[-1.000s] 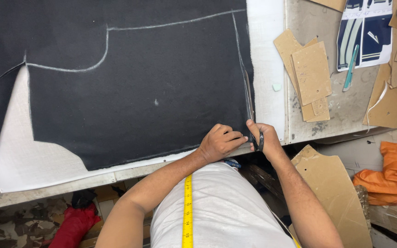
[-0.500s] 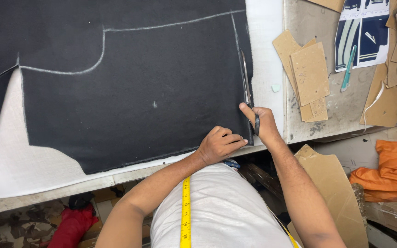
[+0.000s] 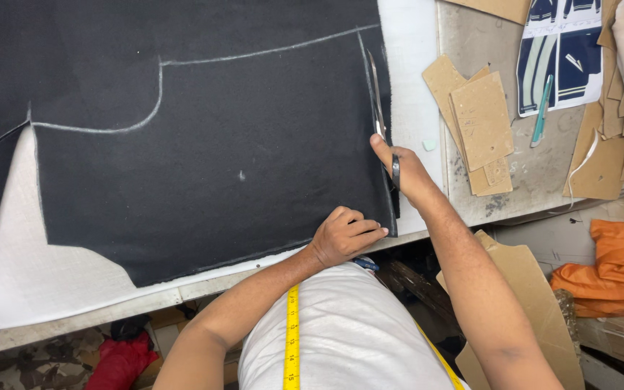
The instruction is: The person cuts a piece of black fabric along a chalk outline using shears. They then place a cardboard pattern on the remaining fabric to prepare for the next cut.
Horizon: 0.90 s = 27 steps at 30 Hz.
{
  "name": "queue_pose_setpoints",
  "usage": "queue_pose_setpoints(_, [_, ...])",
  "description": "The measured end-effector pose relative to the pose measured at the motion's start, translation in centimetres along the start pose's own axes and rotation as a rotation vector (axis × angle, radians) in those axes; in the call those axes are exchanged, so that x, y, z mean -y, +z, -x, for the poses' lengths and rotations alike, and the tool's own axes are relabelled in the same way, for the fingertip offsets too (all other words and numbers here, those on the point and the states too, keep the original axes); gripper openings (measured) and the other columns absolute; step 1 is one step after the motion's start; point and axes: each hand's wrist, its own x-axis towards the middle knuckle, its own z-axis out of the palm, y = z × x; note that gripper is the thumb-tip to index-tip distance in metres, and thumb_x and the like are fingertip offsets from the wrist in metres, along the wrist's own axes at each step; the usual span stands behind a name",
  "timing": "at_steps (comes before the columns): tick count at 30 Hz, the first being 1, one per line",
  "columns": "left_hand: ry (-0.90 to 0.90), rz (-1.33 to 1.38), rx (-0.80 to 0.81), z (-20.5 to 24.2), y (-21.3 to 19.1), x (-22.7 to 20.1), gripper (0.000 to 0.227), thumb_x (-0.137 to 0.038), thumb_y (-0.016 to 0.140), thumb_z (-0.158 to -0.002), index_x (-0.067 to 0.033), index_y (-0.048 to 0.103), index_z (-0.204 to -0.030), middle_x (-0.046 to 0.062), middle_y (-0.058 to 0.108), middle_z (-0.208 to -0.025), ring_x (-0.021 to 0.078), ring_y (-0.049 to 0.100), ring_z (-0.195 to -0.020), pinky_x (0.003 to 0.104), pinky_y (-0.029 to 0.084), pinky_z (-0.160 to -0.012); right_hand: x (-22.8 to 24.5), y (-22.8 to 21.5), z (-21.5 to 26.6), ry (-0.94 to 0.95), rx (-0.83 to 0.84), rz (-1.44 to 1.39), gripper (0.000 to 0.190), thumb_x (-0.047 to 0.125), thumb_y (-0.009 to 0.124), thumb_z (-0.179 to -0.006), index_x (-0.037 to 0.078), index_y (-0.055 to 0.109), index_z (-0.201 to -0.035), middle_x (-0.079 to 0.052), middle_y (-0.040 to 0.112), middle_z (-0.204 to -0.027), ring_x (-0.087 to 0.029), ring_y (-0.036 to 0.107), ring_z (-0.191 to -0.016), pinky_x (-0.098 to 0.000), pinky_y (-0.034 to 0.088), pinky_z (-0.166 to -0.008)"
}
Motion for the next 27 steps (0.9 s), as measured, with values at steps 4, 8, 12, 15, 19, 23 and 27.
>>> queue_pose_setpoints(4, [-0.002, 0.006, -0.008, -0.1, -0.2, 0.0, 0.022, -0.02, 0.076, -0.091, -0.0183, 0.076, -0.113, -0.007, 0.072, -0.107, 0.0144, 0.06, -0.089, 0.03, 0.047, -0.078, 0.4, 0.3, 0.2, -0.08, -0.044, -0.025, 0.067, 0.066, 0.066, -0.096, 0.006, 0.052, -0.074, -0.011, 0.048, -0.064, -0.02, 0.046, -0.064, -0.0373, 0.036, -0.055])
queue_pose_setpoints(8, [-0.016, -0.002, 0.003, 0.1, -0.1, 0.1, 0.021, -0.019, 0.077, -0.092, -0.0188, 0.076, -0.113, -0.007, 0.071, -0.106, 0.013, 0.059, -0.088, 0.029, 0.048, -0.078, 0.8, 0.4, 1.2, -0.141, -0.058, -0.107, 0.063, 0.053, 0.072, -0.09, 0.019, 0.041, -0.048, 0.005, 0.035, -0.043, -0.007, 0.03, -0.039, -0.0278, 0.02, -0.036])
queue_pose_setpoints(12, [-0.013, -0.005, 0.003, 0.0, -0.1, 0.1, 0.019, -0.019, 0.077, -0.093, -0.0187, 0.076, -0.112, -0.007, 0.071, -0.106, 0.0129, 0.059, -0.088, 0.029, 0.047, -0.077, 2.4, 0.1, 1.9, -0.061, -0.058, -0.073, 0.063, 0.061, 0.066, -0.091, 0.017, 0.044, -0.052, 0.002, 0.036, -0.045, -0.011, 0.034, -0.041, -0.0299, 0.025, -0.037])
queue_pose_setpoints(15, [-0.013, -0.005, 0.005, -0.2, -0.3, 0.1, 0.02, -0.02, 0.077, -0.092, -0.0186, 0.077, -0.111, -0.007, 0.072, -0.105, 0.0132, 0.059, -0.088, 0.029, 0.046, -0.077, 4.5, -0.4, 1.4, -0.022, -0.03, -0.096, 0.062, 0.068, 0.059, -0.091, 0.019, 0.048, -0.055, 0.002, 0.038, -0.046, -0.011, 0.041, -0.042, -0.0292, 0.032, -0.038])
queue_pose_setpoints(19, [-0.005, 0.01, -0.009, -0.2, -0.2, -0.1, 0.018, -0.02, 0.078, -0.092, -0.0185, 0.076, -0.11, -0.007, 0.072, -0.106, 0.0137, 0.06, -0.089, 0.029, 0.046, -0.077, 6.3, -0.5, 0.0, 0.019, -0.051, -0.009, 0.063, 0.072, 0.058, -0.089, 0.019, 0.051, -0.055, 0.003, 0.038, -0.046, -0.012, 0.043, -0.041, -0.0289, 0.033, -0.038])
queue_pose_setpoints(23, [-0.003, 0.008, -0.009, -0.4, -0.1, 0.1, 0.017, -0.021, 0.078, -0.093, -0.0186, 0.077, -0.11, -0.007, 0.072, -0.105, 0.0131, 0.059, -0.088, 0.029, 0.046, -0.077, 6.8, -0.1, -0.5, -0.024, -0.09, -0.061, 0.065, 0.066, 0.067, -0.089, 0.018, 0.042, -0.053, 0.003, 0.034, -0.045, -0.009, 0.033, -0.038, -0.0281, 0.021, -0.035])
queue_pose_setpoints(27, [-0.012, 0.001, -0.012, 0.0, -0.1, 0.2, 0.017, -0.021, 0.079, -0.092, -0.0181, 0.077, -0.109, -0.006, 0.072, -0.105, 0.0131, 0.059, -0.088, 0.029, 0.045, -0.077, 6.4, 0.2, -0.3, -0.09, -0.079, -0.101, 0.062, 0.055, 0.074, -0.089, 0.016, 0.044, -0.051, 0.001, 0.039, -0.041, -0.008, 0.035, -0.032, -0.0257, 0.026, -0.028])
